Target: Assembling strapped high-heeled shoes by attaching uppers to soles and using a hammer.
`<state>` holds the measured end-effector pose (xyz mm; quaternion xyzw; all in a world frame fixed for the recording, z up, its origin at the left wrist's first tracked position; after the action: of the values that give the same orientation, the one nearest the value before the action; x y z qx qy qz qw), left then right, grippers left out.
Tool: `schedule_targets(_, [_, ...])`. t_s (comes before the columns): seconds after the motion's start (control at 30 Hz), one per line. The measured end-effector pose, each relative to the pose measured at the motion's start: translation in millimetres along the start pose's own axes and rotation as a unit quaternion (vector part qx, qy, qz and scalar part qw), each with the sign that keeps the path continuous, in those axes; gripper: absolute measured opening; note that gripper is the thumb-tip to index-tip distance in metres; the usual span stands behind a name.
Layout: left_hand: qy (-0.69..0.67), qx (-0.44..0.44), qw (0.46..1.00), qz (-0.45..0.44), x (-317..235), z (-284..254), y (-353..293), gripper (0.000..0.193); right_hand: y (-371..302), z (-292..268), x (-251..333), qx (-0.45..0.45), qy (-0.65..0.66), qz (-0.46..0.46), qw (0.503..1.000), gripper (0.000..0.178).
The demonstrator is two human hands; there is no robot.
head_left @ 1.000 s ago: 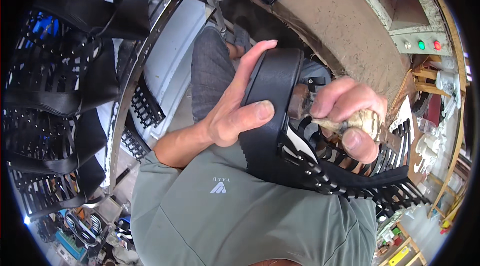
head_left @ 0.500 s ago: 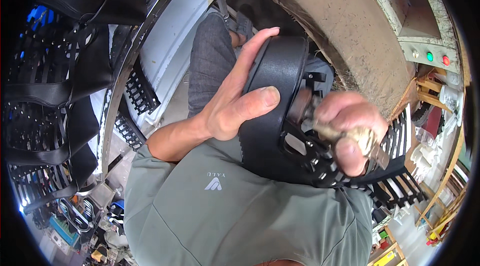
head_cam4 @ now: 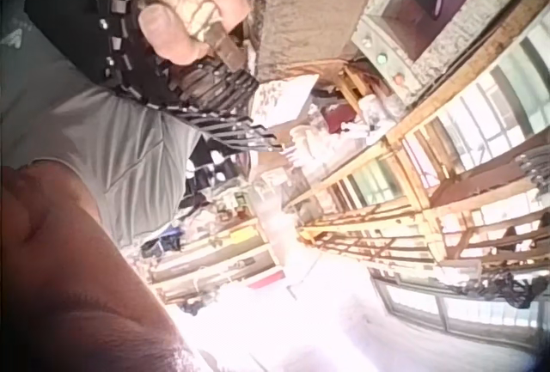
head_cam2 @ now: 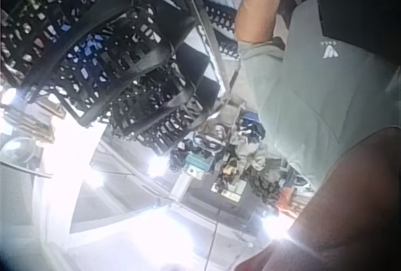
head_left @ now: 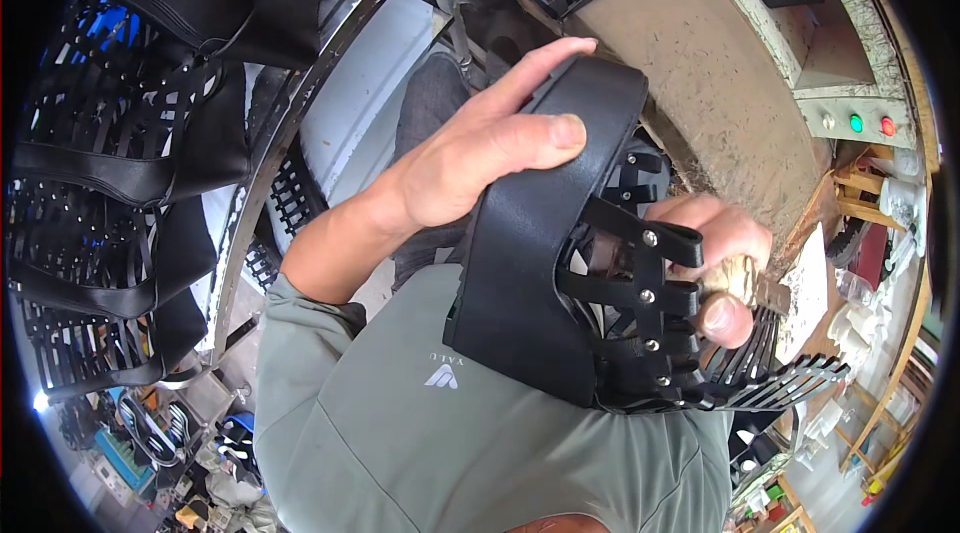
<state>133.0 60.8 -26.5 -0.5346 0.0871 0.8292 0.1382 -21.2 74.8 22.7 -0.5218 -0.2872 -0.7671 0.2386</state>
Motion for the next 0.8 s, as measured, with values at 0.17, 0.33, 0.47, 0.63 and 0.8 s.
schedule_targets(0.17, [-0.025, 0.022, 0.999, -0.011, 6, 9, -3, 0.068, 2, 5, 9, 0.063, -0.067, -0.014, 0.996, 0.03])
schedule_targets(0.33, [-0.011, -0.009, 1.0, -0.022, 5, 15, -10, 0.068, 12, 10, 10, 0.097, -0.055, -0.137, 0.984, 0.03])
schedule_targets(0.47, [0.0, -0.003, 0.999, -0.037, 5, 20, -12, 0.072, 9, 11, -11, 0.171, 0.016, 0.039, 0.984, 0.023])
schedule_targets(0.63, [-0.014, -0.048, 0.998, -0.024, 18, 13, -12, 0.07, 9, 5, -19, 0.163, 0.018, -0.023, 0.986, 0.026])
schedule_targets(0.8, [-0.082, -0.065, 0.994, -0.03, 34, 12, -10, 0.07, -22, -13, -45, 0.082, 0.114, 0.094, 0.986, 0.022])
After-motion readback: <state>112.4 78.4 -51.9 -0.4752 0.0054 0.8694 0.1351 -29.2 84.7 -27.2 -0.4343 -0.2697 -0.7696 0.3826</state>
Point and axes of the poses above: each hand's wrist, its own y-axis towards the middle knuckle, its own z-axis out of the palm, x = y × z, the point moved 8 cm from there along y, towards the middle knuckle, and after that the axes turned 8 degrees about z, right-handed, at the moved point
